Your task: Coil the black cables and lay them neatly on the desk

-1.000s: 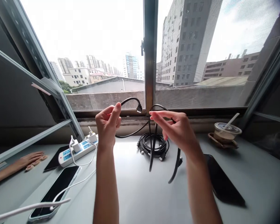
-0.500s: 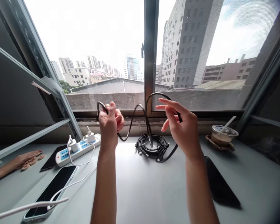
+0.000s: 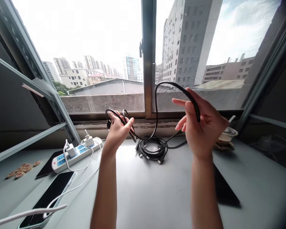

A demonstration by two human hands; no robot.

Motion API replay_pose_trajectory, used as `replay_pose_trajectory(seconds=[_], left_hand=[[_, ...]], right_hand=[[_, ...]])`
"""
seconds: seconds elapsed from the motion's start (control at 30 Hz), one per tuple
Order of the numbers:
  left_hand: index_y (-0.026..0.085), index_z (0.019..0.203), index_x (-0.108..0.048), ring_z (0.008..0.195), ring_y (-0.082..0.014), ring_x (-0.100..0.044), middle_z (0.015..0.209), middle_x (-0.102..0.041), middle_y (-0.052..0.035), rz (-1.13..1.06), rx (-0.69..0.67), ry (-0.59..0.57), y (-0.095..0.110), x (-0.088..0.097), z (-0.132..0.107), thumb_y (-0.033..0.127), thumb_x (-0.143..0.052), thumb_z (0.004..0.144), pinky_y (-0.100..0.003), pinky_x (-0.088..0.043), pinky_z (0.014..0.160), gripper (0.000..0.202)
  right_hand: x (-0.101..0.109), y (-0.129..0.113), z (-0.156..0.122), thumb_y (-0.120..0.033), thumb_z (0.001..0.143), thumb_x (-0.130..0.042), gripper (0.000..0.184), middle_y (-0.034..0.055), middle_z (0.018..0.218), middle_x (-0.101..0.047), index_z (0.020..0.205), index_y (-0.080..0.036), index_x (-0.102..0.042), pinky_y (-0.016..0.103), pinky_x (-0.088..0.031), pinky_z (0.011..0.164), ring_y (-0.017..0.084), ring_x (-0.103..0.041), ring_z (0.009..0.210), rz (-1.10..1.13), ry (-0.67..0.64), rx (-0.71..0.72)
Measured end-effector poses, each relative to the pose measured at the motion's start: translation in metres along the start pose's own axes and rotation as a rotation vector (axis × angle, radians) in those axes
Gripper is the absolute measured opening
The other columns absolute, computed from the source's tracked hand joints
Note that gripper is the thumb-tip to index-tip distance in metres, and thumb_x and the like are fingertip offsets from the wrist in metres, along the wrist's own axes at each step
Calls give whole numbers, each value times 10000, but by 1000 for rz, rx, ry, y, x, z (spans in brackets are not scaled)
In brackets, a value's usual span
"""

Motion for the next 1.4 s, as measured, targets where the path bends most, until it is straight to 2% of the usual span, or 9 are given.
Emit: replay_pose_trajectory(seconds=[0.27,0.43,0.67,0.73,0.8,0.87,0.97,1.1,1.4], left_hand=[[204,876,-371,539,-137,-625,657,-629,10,-165,-65,114,13,22,5,407,-638,751,-227,-471,507,358],[226,910,-427,409,-112,-563,558,-604,44,-207,-190,266,19,41,3,593,-464,812,-209,-380,379,381],[168,684,-570,266,-84,-443,391,-524,25,-22,-185,338,27,49,-7,577,-439,831,-196,-313,301,454],[134,918,-611,272,-96,-465,455,-589,2,44,-102,292,23,47,-7,545,-443,843,-194,-336,301,450],[115,1179,-495,328,-132,-537,568,-660,-36,54,29,181,16,38,-7,494,-491,841,-209,-396,331,507],[109,1261,-398,473,-184,-634,710,-704,-86,-5,135,43,11,25,-9,414,-553,832,-247,-487,426,549],[118,1139,-485,766,-228,-688,990,-689,-144,-193,112,-111,18,4,-14,351,-585,830,-314,-555,694,400],[129,911,-595,1069,-224,-596,1232,-583,-111,-469,8,-151,31,-10,-21,319,-542,869,-321,-455,965,201],[113,1123,-603,1140,-276,-539,1139,-634,-124,-519,208,-329,22,-36,-28,489,-463,875,-362,-500,909,472]], right_hand=[[21,23,14,-364,752,-649,208,14,762,-707,897,-223,-694,230,-275,295,54,-413,305,44,179,-90],[22,37,12,-387,683,-707,233,-11,658,-673,856,-230,-704,225,-171,281,30,-317,270,262,265,-286],[18,37,3,-375,677,-708,252,-96,409,-436,860,-204,-680,227,-116,283,32,-261,263,401,362,-380],[17,32,0,-354,683,-700,220,-110,381,-386,846,-208,-674,226,-116,277,30,-244,256,434,397,-349],[14,23,-3,-346,684,-700,192,-119,353,-354,824,-217,-676,221,-128,266,31,-239,245,469,391,-288],[7,12,-6,-336,683,-710,177,-120,333,-361,819,-225,-688,215,-139,255,33,-250,234,486,341,-209],[-4,-3,-11,-275,678,-728,147,-108,330,-435,815,-224,-709,214,-164,241,42,-302,225,446,273,-93],[-20,-14,-21,-192,699,-704,169,-92,377,-519,864,-222,-721,209,-277,277,62,-422,271,310,181,-12],[-62,-22,-38,-219,774,-622,181,-14,595,-682,909,-177,-734,177,-437,470,66,-543,434,-123,-190,201]])
Point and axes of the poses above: each hand's wrist, its own z-axis towards the middle knuckle, its own x-axis out of the back of the hand, y = z × x, the point moved 7 cm from there along z, towards the middle knuckle
